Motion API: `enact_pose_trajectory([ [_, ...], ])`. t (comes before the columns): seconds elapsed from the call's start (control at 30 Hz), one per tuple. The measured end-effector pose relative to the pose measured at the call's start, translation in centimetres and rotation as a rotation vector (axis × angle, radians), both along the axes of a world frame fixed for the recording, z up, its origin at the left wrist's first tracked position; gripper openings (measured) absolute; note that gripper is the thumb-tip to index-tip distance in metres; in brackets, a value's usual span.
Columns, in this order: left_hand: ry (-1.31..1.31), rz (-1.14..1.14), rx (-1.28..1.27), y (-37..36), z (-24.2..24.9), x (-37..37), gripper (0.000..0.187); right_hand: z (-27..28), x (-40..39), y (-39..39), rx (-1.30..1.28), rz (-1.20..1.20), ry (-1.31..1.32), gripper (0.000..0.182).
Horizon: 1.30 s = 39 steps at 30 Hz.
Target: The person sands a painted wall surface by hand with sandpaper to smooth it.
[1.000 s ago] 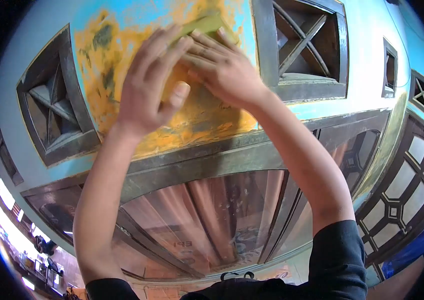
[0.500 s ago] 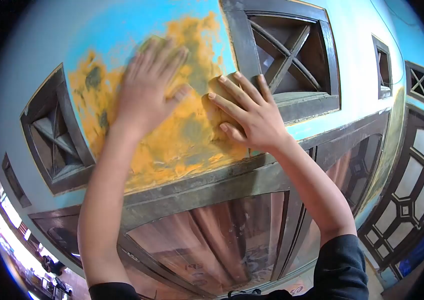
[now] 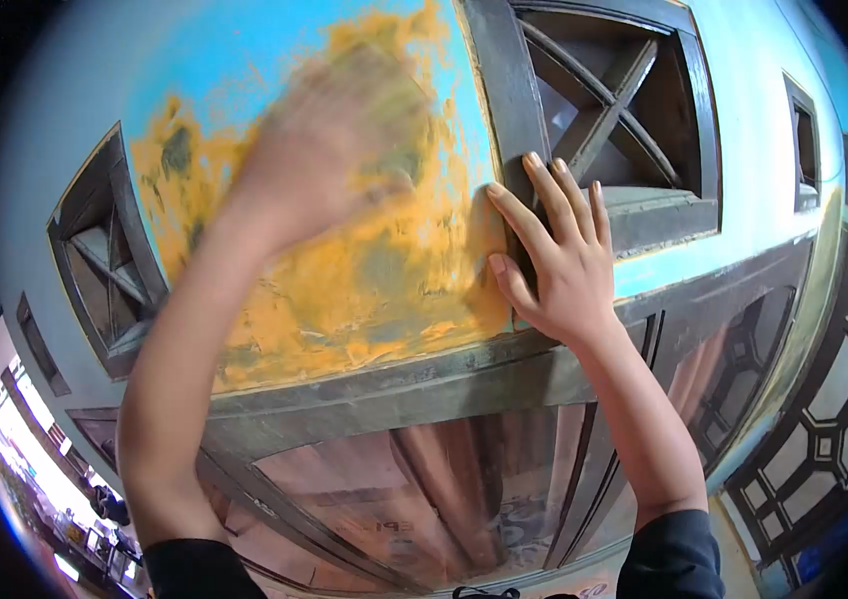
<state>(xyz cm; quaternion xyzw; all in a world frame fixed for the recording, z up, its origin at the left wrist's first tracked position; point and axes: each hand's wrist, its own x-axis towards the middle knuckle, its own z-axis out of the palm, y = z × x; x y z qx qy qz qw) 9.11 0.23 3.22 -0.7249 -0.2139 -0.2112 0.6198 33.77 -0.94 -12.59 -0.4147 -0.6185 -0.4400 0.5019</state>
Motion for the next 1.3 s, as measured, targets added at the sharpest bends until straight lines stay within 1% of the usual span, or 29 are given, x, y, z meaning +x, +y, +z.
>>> enact_pose_trajectory([
  [0.03,0.142,-0.059,-0.146,-0.1,-2.1,0.5,0.074,-0.1,0.0,-0.2,-0.009,-0.009,0.006,0.061],
  [0.13,0.246,-0.111,-0.186,0.0,-1.7,0.4,0.075,-0.5,0.2,0.1,0.011,-0.007,-0.005,0.061],
  [0.17,0.154,-0.091,-0.102,0.1,-0.3,0.2,0.075,-0.5,0.2,0.1,0.009,-0.005,-0.007,0.06],
  [0.27,-0.045,-0.119,0.024,0.9,0.6,0.7,0.075,-0.5,0.1,0.2,0.008,-0.009,0.003,0.06],
  [0.33,0.096,-0.126,-0.117,0.4,-1.5,1.1,0.075,-0.4,0.2,0.1,0.013,-0.003,-0.006,0.061],
  [0.4,0.253,-0.132,-0.226,0.2,-2.3,1.0,0.075,-0.5,0.1,0.0,0.006,0.002,0.004,0.061],
  [0.5,-0.067,-0.12,0.057,1.4,1.4,0.8,0.078,-0.5,0.1,0.2,0.016,-0.001,-0.002,0.061],
  [0.6,-0.018,-0.12,-0.09,0.9,-1.6,1.8,0.08,-0.6,0.2,0.3,0.029,0.002,-0.008,0.061],
  [0.63,0.116,-0.163,-0.207,0.3,-3.7,2.0,0.077,-0.7,0.2,0.2,0.024,0.011,-0.002,0.061],
  [0.73,0.172,-0.147,-0.198,0.2,-2.2,1.7,0.073,-0.6,0.3,0.1,0.023,0.019,0.011,0.059],
  [0.77,0.051,-0.134,-0.08,0.6,-0.5,1.6,0.072,-0.7,0.3,0.2,0.021,0.029,0.016,0.058],
  [0.83,-0.082,-0.179,0.021,2.3,3.1,1.0,0.072,-0.8,0.5,0.5,0.033,0.025,0.012,0.057],
  [0.87,-0.146,-0.203,0.076,2.7,3.9,0.9,0.072,-0.8,0.4,0.6,0.036,0.026,0.01,0.057],
  [0.9,-0.158,-0.18,0.112,2.6,2.5,1.4,0.071,-0.8,0.4,0.6,0.04,0.026,0.01,0.057],
  [0.97,-0.005,-0.183,-0.048,1.2,-1.9,1.5,0.069,-0.8,0.5,0.5,0.04,0.027,0.008,0.056],
  [1.0,0.078,-0.184,-0.126,0.8,-2.9,1.6,0.069,-0.9,0.6,0.6,0.047,0.027,0.003,0.055],
  [1.03,0.12,-0.151,-0.139,0.4,-2.6,1.1,0.069,-1.0,0.6,0.6,0.053,0.028,0.001,0.054],
  [1.13,-0.083,-0.08,0.101,1.8,1.8,-0.4,0.071,-0.9,0.5,0.5,0.054,0.021,0.002,0.053],
  [1.17,-0.178,-0.106,0.153,2.5,2.9,-1.0,0.072,-1.0,0.5,0.5,0.05,0.021,0.005,0.053],
  [1.2,-0.141,-0.078,0.124,2.3,2.2,-0.7,0.071,-1.1,0.4,0.6,0.047,0.025,0.001,0.054],
  [1.27,-0.066,-0.026,0.081,1.2,-0.8,0.3,0.07,-1.1,0.5,0.6,0.056,0.031,-0.005,0.054],
  [1.3,0.041,-0.065,-0.096,0.7,-2.9,0.6,0.069,-1.1,0.5,0.6,0.046,0.029,-0.005,0.055],
])
